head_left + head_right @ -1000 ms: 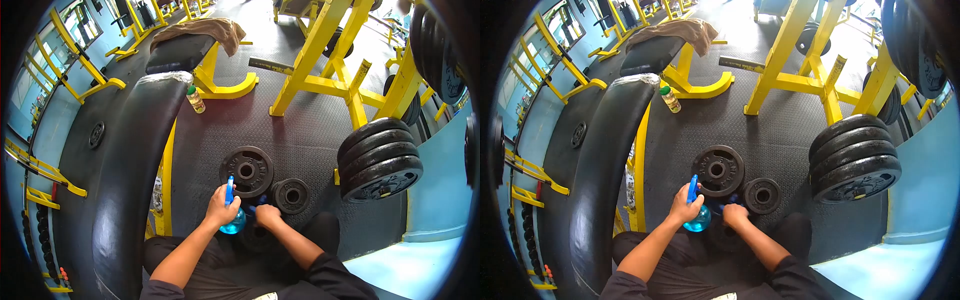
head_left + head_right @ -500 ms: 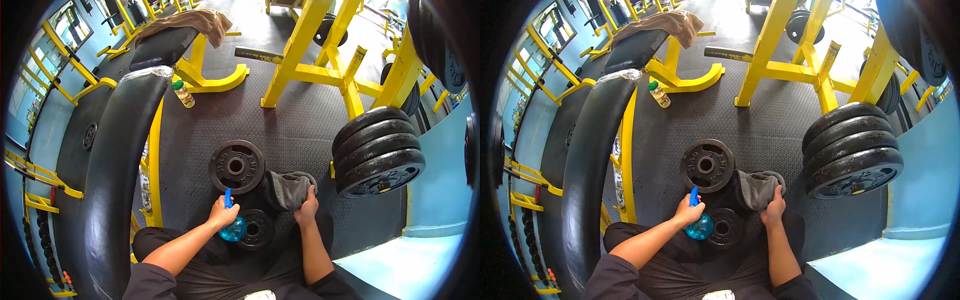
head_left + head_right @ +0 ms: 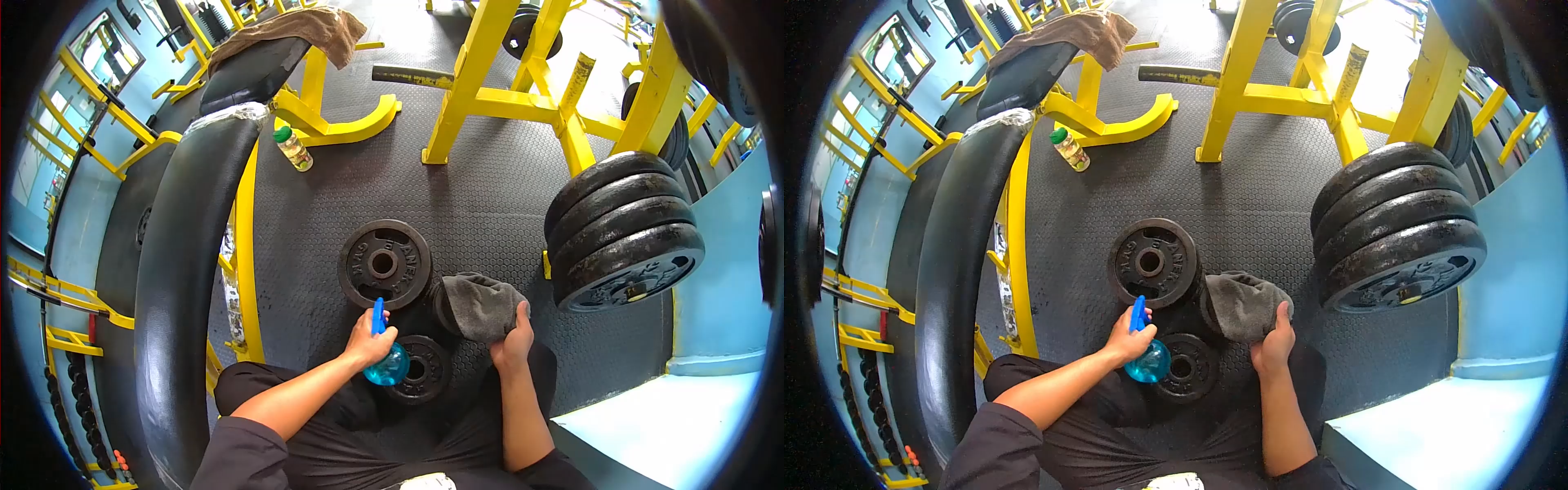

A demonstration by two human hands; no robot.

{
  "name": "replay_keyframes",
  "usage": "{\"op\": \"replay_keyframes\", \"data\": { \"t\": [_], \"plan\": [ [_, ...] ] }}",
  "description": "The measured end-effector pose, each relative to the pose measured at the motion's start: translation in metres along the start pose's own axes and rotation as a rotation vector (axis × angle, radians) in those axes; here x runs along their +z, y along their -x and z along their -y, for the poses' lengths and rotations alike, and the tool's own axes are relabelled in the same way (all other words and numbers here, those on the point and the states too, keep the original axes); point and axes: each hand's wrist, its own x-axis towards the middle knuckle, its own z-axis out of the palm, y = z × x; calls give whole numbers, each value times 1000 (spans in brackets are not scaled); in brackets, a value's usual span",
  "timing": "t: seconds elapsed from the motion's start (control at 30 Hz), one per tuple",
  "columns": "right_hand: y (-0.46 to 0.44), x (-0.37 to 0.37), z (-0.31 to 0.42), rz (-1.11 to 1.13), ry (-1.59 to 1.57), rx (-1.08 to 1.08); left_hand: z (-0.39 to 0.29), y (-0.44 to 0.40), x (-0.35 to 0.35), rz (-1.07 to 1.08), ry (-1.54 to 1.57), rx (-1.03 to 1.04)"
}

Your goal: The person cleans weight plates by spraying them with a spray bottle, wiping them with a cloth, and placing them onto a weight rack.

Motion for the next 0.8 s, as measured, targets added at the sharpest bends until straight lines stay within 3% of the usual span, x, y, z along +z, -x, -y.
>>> {"op": "replay_keyframes", "data": {
  "t": [0.17, 0.3, 0.37, 0.43, 0.5, 0.57, 0.63, 0.67, 0.8],
  "plan": [
    [7, 2, 5, -30, -11, 3, -17, 7, 4, 117, 0, 11],
    [1, -11, -5, -26, 258, -154, -4, 14, 6, 182, -99, -97],
    [4, -6, -4, -73, 402, -201, 9, 16, 7, 104, -145, 208],
    [7, 1, 2, -3, 542, -320, 17, 16, 6, 108, -152, 250],
    [-11, -16, 4, -56, 464, -313, 15, 11, 6, -43, -173, 481],
    [-12, -15, 17, -114, 381, -310, 4, 0, 4, -47, -225, 497],
    [-9, -9, 38, -39, 191, -280, -24, -8, -2, 35, -50, 499],
    [-7, -10, 44, -39, 189, -296, -47, -9, -10, 98, -41, 429],
    [8, -16, 53, -18, 220, -186, -88, -41, 0, 70, 129, 533]
  ]
}}
